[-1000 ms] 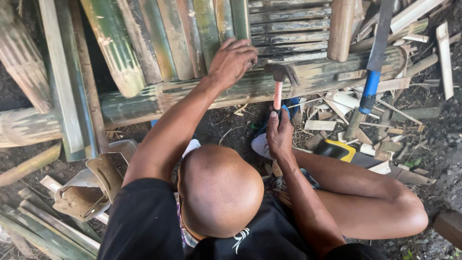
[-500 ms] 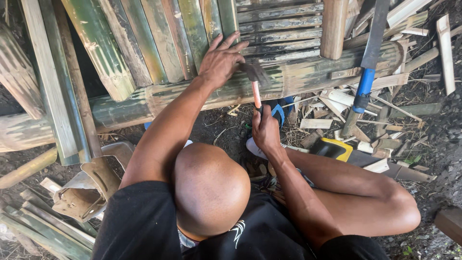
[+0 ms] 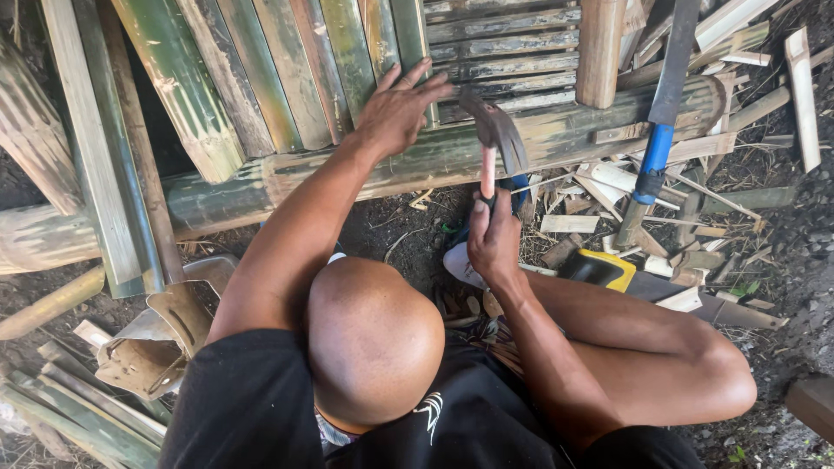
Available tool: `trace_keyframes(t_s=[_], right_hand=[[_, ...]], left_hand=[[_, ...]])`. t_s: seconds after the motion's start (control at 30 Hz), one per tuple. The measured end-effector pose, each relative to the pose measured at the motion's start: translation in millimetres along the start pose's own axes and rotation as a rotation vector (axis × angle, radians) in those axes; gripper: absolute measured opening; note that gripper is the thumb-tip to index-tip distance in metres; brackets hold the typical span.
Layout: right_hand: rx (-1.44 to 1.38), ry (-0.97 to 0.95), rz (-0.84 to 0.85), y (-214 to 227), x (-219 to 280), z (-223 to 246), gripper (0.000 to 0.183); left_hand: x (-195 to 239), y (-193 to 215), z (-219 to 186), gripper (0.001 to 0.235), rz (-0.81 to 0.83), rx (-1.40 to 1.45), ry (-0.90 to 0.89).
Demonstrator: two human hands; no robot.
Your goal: The person assembles a bamboo structure by placing split bamboo slats into a frame and securing them with a hammer. They repeatedly pick up slats, position them, and hammer them into place.
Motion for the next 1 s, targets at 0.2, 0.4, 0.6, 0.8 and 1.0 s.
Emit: trace_keyframes(t_s=[0.2,0.4,0.6,0.8,1.0], right_hand=[[0.238,-0.061,0.108,-30,-12,-16,0.019],[0.105,-0.331,0.171,-48,3,-37,0.020],[-0.159,-0.026,-0.070,-27,11,-16,0.020],[0.066,-0.290,0.052,-63,4,-45,0.021],[0.068,-0.113,0.028,-81,11,-44,0.018]], left_hand=[[3,4,-2,0.098,0.118,-0.044,0.050],[0,4,6,0.094,0.089,-0.052,0.071],[1,-6,9,0.089,-0.024,-0.022,-0.013],[-1,-6,8,0.101,0.055,-0.034,0.029],[-4,-8,14,0.102,-0.014,-0.008,-0.021]])
Point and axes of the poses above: each hand's wrist, its own x-axis away from the middle knuckle, its own y-axis out of the back of the hand, z = x × y, the point moved 8 cm from there along -x, towards the middle knuckle, and after that the axes turned 12 degrees about -z, right-handed, at the moved point
